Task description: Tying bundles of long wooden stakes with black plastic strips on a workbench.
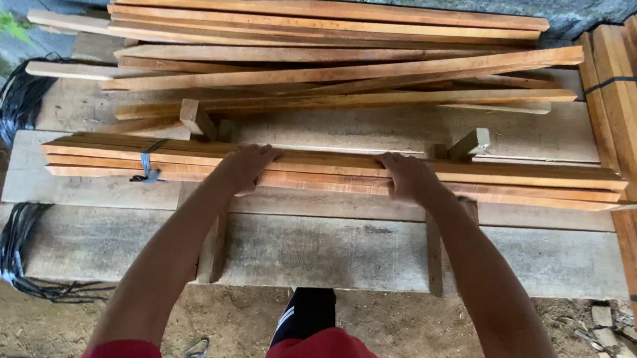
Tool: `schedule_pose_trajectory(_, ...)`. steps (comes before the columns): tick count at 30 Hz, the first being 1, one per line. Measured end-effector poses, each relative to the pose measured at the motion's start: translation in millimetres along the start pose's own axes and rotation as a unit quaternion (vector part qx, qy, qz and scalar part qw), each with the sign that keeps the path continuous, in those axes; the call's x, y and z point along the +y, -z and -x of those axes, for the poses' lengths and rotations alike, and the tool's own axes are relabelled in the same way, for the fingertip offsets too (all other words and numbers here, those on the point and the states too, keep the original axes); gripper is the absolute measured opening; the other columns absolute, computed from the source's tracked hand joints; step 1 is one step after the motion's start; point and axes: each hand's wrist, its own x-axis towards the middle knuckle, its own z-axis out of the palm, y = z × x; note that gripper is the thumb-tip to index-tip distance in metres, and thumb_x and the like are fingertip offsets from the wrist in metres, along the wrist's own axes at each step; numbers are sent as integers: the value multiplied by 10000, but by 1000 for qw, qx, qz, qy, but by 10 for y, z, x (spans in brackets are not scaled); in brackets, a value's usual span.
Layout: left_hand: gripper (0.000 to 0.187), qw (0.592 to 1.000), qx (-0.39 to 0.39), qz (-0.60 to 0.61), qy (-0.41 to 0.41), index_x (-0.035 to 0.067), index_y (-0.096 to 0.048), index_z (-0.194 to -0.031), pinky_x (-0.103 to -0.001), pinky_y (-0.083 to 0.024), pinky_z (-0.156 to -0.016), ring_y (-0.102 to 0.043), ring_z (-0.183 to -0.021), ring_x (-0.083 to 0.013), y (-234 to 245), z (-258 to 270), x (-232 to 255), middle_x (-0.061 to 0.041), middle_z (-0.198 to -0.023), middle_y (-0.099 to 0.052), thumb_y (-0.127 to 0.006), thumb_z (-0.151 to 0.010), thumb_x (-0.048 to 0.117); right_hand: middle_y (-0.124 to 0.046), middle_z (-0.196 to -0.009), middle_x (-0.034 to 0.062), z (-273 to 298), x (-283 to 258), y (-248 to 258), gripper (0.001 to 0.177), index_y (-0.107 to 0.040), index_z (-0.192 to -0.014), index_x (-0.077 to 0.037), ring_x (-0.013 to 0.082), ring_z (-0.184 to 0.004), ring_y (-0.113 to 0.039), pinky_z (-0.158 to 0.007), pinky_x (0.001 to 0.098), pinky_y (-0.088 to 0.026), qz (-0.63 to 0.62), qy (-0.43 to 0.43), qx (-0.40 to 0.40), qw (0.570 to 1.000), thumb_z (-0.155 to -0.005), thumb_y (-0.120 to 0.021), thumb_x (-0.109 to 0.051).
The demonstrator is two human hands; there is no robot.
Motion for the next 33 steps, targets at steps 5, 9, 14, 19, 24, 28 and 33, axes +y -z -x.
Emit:
schedule_pose_trajectory(5, 932, 983, -152, 29, 97, 402, -399, -1527, -590, -512, -997, -601, -1335, -284, -283, -497, -295, 66, -1418, -645, -821, -706, 282, -725, -1271, 184, -417, 398, -158, 931, -458, -1444, -273, 453, -1208, -678, -1020, 590, -499, -64, -91, -180, 977, -609, -870, -289)
schedule_pose_trajectory(9, 737, 983, -158, 1, 96, 292, -514, -1475, -552, -522, -1050, -627, -1309, -261, -278, -774, -440, 17, -1399, -665, -769, -786, 350, -612, -1460, 238, -477, 144, 545, 960, -473, -1522, -141, 459, -1381, -555, -1155, 542, -408, -109, -93, -225, 964, -666, -884, -281)
schedule_pose_trajectory(14, 891, 982, -174, 9, 66, 290, -396, -1548, -563, -463, -1087, -578, -1361, -280, -226, -695, -411, -28, -1442, -605, -773, -749, 407, -617, -1464, 210, -439, 147, 564, 1193, -380, -1610, -190, 432, -1381, -557, -1171, 526, -400, -128, -93, -238, 958, -564, -951, -236)
schedule_pose_trajectory(19, 898, 997, -78, -18, 20, 271, -483, -1447, -548, -367, -1145, -554, -1365, -254, 156, -559, -116, -25, -1447, -575, -766, -615, 458, -659, -1411, 195, -427, 194, 507, 1097, -429, -1575, -185, 420, -1330, -606, -1142, 522, -427, -102, -86, -207, 969, -593, -899, -319)
schedule_pose_trajectory(24, 1203, 997, 63, -4, -43, 176, -422, -1502, -544, -399, -1110, -574, -1285, -276, 100, -588, 412, -78, -1392, -563, -852, -504, 693, -703, -1333, 185, -389, 138, 529, 941, -516, -1478, -172, 408, -1267, -652, -1131, 530, -439, -109, -86, -180, 974, -625, -894, -298)
schedule_pose_trajectory(28, 930, 963, 257, -57, -57, 148, -570, -1184, -438, -533, -815, -666, -922, -281, 21, -719, 466, -57, -1012, -590, -857, -501, 708, -682, -1373, 194, -381, 124, 611, 835, -537, -1460, -123, 429, -1292, -628, -1145, 565, -428, -92, -74, -166, 979, -698, -798, -343)
schedule_pose_trajectory(33, 541, 956, 279, -78, -51, 162, -576, -1047, -404, -519, -710, -647, -800, -263, 143, -622, 546, -30, -915, -571, -825, -611, 363, -676, -1349, 110, -336, 253, 294, 867, -547, -1418, -164, 389, -1234, -665, -1098, 554, -479, -69, -23, -72, 995, -630, -812, -412)
